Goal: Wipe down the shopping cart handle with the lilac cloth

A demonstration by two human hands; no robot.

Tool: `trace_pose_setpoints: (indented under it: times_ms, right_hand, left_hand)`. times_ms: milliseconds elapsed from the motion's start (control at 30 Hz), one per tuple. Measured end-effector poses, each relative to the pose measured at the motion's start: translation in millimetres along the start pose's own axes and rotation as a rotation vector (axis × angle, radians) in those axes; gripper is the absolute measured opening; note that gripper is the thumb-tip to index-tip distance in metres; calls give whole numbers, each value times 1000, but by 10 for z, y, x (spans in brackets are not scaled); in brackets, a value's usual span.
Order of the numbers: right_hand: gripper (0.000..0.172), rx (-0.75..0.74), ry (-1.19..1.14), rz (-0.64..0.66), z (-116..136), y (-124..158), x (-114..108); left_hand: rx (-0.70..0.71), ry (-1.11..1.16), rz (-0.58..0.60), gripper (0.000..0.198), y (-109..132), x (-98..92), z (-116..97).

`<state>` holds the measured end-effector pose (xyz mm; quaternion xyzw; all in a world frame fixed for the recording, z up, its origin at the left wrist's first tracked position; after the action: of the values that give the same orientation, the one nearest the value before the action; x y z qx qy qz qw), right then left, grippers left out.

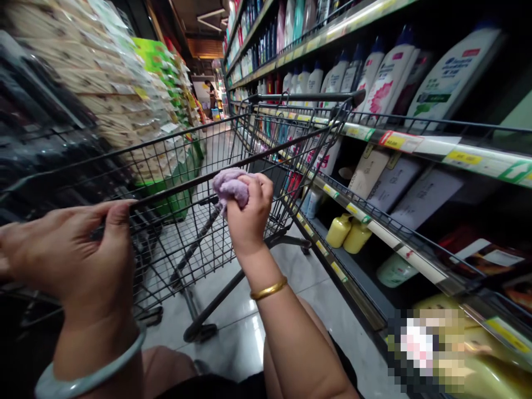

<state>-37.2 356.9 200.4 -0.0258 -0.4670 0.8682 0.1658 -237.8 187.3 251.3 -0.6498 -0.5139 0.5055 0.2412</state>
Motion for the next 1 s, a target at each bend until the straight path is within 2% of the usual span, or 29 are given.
trace_pose_setpoints:
  times_ms: [33, 133, 200, 267, 400, 467, 533, 633, 700, 767, 867, 900, 933, 1000]
  right_hand:
    - [25, -10, -5, 15, 67, 28, 23]
    - [26, -183, -95, 275, 499, 237, 308]
    - [24, -286, -142, 376, 655, 350, 405]
    - [21, -273, -137, 327, 511, 286, 352]
    - [23, 15, -26, 66, -176, -8, 60]
    - [26, 96, -14, 13, -240, -2, 1]
    - [26, 40, -73, 103, 4, 107, 105]
    - [24, -188, -166, 350, 543, 369, 353]
    - [20, -261, -163, 413, 625, 425, 396]
    - [16, -193, -128, 344, 386, 294, 312]
    - [16, 42, -67, 145, -187, 54, 83]
    - [18, 103, -51, 91, -309, 33, 23]
    - [20, 137, -42, 60, -359, 47, -6]
    - [21, 109, -55, 104, -234, 165, 57]
  left_hand:
    - [22, 4, 8, 25, 12, 27, -77]
    - [78, -10, -13, 29, 6, 100, -251]
    - [77, -27, -8, 35, -22, 163, -269]
    - [42, -37, 18, 36, -48, 212, -223]
    - [3, -3, 39, 28, -39, 207, -174]
    - [23, -5, 33, 29, -21, 188, -203]
    - [41, -23, 22, 31, -8, 175, -224]
    - [55, -50, 30, 32, -8, 185, -212]
    - [52, -62, 39, 31, -16, 192, -182]
    - [39, -60, 38, 31, -24, 186, -150]
    - [13, -37, 16, 31, -30, 159, -109]
    - [10, -33, 8, 31, -32, 150, -98]
    - [11, -33, 4, 31, -35, 147, -89]
    - [20, -42, 6, 33, -46, 151, -69]
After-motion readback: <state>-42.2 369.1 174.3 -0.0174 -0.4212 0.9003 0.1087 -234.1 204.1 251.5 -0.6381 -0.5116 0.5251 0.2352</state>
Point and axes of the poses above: each hand's wrist, its own y-axis away from the middle knuckle, its own x-axis out of the palm, z = x × y, the point moved 10 cm from there along -y, towards the middle knuckle, and after that the axes turned 5 degrees about y, right-handed, at the moved point
